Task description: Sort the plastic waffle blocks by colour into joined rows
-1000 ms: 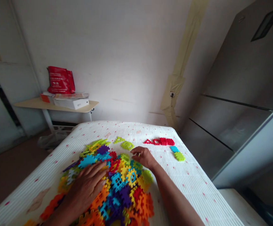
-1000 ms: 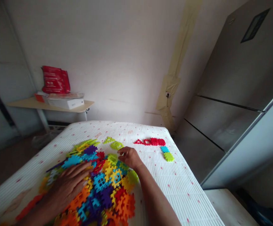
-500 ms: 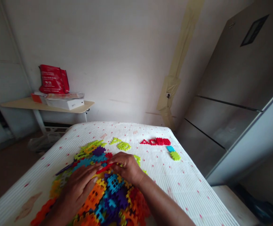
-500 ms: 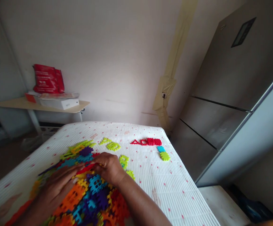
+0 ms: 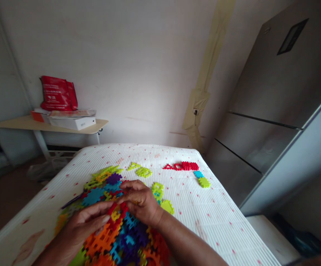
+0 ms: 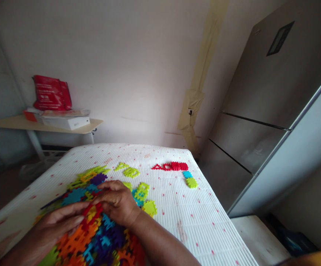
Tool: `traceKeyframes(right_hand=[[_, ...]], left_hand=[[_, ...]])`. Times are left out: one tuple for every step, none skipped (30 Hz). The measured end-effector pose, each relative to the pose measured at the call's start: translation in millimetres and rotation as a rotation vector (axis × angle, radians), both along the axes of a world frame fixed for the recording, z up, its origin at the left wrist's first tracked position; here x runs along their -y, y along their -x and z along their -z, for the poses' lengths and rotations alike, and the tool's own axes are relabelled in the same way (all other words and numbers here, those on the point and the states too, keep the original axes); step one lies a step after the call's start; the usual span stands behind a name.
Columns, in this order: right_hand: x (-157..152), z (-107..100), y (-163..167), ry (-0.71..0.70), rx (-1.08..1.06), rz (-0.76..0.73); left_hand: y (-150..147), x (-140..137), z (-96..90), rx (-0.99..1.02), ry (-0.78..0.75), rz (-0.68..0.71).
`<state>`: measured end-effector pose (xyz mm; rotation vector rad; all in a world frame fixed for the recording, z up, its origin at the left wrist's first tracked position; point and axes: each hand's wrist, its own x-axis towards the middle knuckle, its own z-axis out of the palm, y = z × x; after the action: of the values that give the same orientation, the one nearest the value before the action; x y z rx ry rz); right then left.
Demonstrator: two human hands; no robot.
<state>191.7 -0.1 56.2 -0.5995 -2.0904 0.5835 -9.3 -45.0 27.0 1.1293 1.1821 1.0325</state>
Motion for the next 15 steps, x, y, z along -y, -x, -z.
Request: traceKeyframes(right_hand=[[-1, 0, 0, 0.008, -0.018, 0.044], [-1, 0, 0, 0.012, -0.039, 0.092], [0, -2, 0, 0.006, -0.054, 0.136], [1, -4, -1, -0.011, -0.05, 0.164], [3, -6, -1, -0.041, -0.022, 0.177], [6, -8, -1, -0.081, 0.028, 0.178], [9, -10, 0, -0.127, 0.09, 0.176], [13, -11, 1, -0.176, 0.159, 0.177], [16, -11, 2, -0.221, 0.226, 0.183], [19, -11, 4, -0.257, 0.284, 0.194], [21, -11, 6, -0.28, 0.329, 0.207], [23, -10, 8, -0.291, 0.364, 0.212], [23, -10, 9, -0.291, 0.385, 0.213], [23, -11, 9, -0.285, 0.397, 0.21], [20, -11, 7, -0.275, 0.4, 0.204]], left_hand=[[0, 0, -0.6, -0.022, -0.002, -0.042], [1, 0, -0.9, -0.042, -0.009, -0.087], [1, 0, -0.9, -0.052, -0.02, -0.125], [1, 0, -0.8, -0.05, -0.03, -0.15], [0, 0, -0.7, -0.04, -0.043, -0.164], [0, -1, -0.8, -0.027, -0.055, -0.168], [-1, -1, -1.2, -0.014, -0.066, -0.168], [-2, -1, -1.8, -0.003, -0.073, -0.164], [-4, 0, -2.5, 0.004, -0.077, -0.159], [-5, 0, -3.2, 0.007, -0.078, -0.153], [-6, 1, -3.5, 0.009, -0.082, -0.151], [-7, 1, -3.6, 0.007, -0.085, -0.147], [-8, 2, -3.3, 0.0, -0.089, -0.142], [-8, 2, -2.7, -0.017, -0.095, -0.135], [-8, 2, -1.8, -0.043, -0.101, -0.132]])
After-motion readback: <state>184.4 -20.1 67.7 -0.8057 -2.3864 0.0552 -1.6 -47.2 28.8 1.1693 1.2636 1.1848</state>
